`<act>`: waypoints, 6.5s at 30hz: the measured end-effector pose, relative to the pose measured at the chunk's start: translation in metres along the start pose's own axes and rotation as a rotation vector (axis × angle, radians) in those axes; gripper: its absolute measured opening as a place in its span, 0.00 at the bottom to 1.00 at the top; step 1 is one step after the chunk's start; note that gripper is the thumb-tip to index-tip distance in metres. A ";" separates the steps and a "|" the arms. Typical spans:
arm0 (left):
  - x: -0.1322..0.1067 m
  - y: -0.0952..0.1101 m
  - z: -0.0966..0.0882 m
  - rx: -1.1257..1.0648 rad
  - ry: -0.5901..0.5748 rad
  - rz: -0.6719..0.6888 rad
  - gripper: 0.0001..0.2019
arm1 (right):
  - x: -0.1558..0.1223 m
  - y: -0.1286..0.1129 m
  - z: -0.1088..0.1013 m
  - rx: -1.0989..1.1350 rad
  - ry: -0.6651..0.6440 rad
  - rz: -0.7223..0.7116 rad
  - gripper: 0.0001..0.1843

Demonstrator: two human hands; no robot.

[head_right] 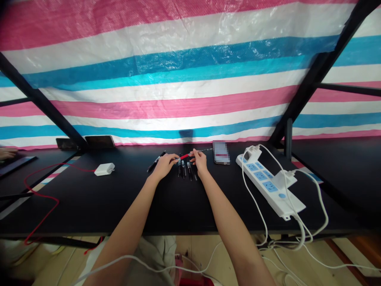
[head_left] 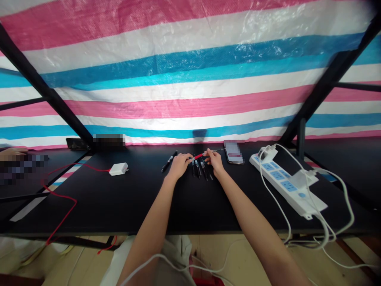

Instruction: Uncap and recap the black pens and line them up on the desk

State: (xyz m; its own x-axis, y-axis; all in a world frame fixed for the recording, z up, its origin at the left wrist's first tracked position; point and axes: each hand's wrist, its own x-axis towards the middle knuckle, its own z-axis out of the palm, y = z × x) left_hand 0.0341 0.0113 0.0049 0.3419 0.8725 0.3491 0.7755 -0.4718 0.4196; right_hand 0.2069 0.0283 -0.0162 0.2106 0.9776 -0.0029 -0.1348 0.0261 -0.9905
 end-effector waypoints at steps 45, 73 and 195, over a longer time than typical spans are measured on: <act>-0.011 -0.024 -0.014 0.538 0.128 -0.470 0.15 | -0.023 -0.024 -0.007 -1.386 -0.159 -0.154 0.12; -0.005 -0.004 0.005 0.219 -0.119 -0.139 0.10 | -0.036 -0.017 0.010 -1.620 -0.096 -0.272 0.11; -0.003 0.017 -0.003 0.087 0.092 0.021 0.10 | -0.012 -0.023 -0.005 -0.849 -0.049 -0.255 0.15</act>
State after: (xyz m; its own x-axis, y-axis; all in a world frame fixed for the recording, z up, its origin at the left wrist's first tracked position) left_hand 0.0447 0.0007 0.0137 0.3111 0.8453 0.4343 0.8133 -0.4732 0.3384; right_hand 0.2128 0.0148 0.0060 0.0920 0.9715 0.2184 0.6785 0.0994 -0.7278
